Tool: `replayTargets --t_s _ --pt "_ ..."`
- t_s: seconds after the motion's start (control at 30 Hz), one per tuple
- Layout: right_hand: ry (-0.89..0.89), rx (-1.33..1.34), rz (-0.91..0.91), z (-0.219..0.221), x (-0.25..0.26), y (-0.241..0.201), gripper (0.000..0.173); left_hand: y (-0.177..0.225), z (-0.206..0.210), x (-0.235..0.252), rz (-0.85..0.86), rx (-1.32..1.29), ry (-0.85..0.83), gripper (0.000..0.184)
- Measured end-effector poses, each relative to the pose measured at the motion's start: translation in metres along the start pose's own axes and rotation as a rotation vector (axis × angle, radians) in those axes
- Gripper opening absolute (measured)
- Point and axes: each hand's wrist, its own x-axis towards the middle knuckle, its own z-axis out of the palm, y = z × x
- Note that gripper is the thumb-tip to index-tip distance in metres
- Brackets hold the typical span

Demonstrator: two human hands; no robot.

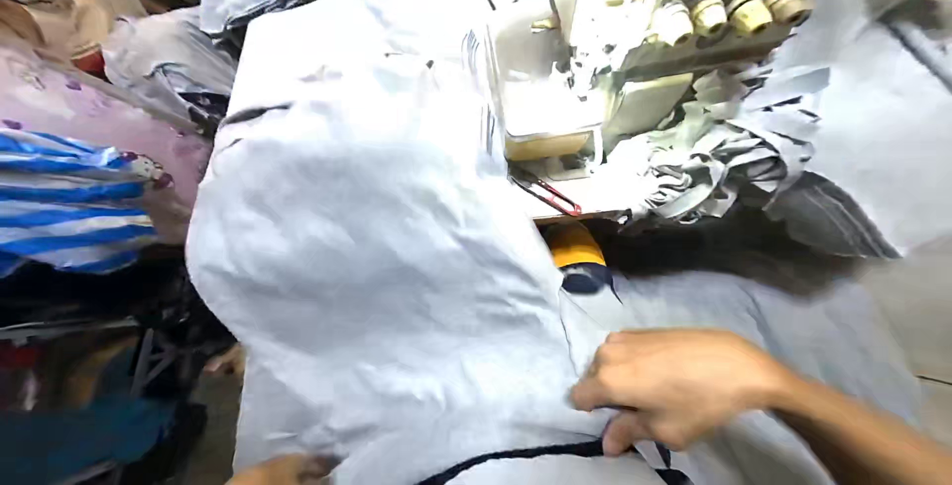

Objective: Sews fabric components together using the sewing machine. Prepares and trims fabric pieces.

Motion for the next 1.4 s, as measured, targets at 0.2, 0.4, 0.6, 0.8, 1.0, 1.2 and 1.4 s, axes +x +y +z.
replayTargets --t_s 0.2,0.4,0.6,0.8,1.0,1.2,1.4 --pt "0.228 0.254 0.234 0.026 0.005 0.053 0.046 0.095 -0.098 0.072 0.581 0.044 0.529 0.037" --pt "1.022 0.105 0.556 0.015 0.057 0.098 0.042 0.164 -0.256 0.132 0.556 0.091 1.282 0.041" --pt "1.118 0.468 0.4 0.024 0.095 0.125 0.053 0.23 -0.302 0.133 0.385 0.005 0.894 0.058" --pt "1.295 0.474 0.159 0.035 0.099 0.123 0.019 0.246 -0.308 0.141 0.52 0.066 0.997 0.039" --pt "1.468 0.338 -0.127 0.047 0.06 0.085 0.016 0.281 -0.317 0.117 1.182 -0.132 1.16 0.017" --pt "1.552 0.362 -0.002 0.102 -0.016 0.067 0.022 0.399 -0.268 0.101 1.667 -0.152 1.021 0.011" --pt "1.083 0.157 0.784 0.1 -0.05 0.059 0.034 0.436 -0.197 0.141 1.535 0.023 0.835 0.011"
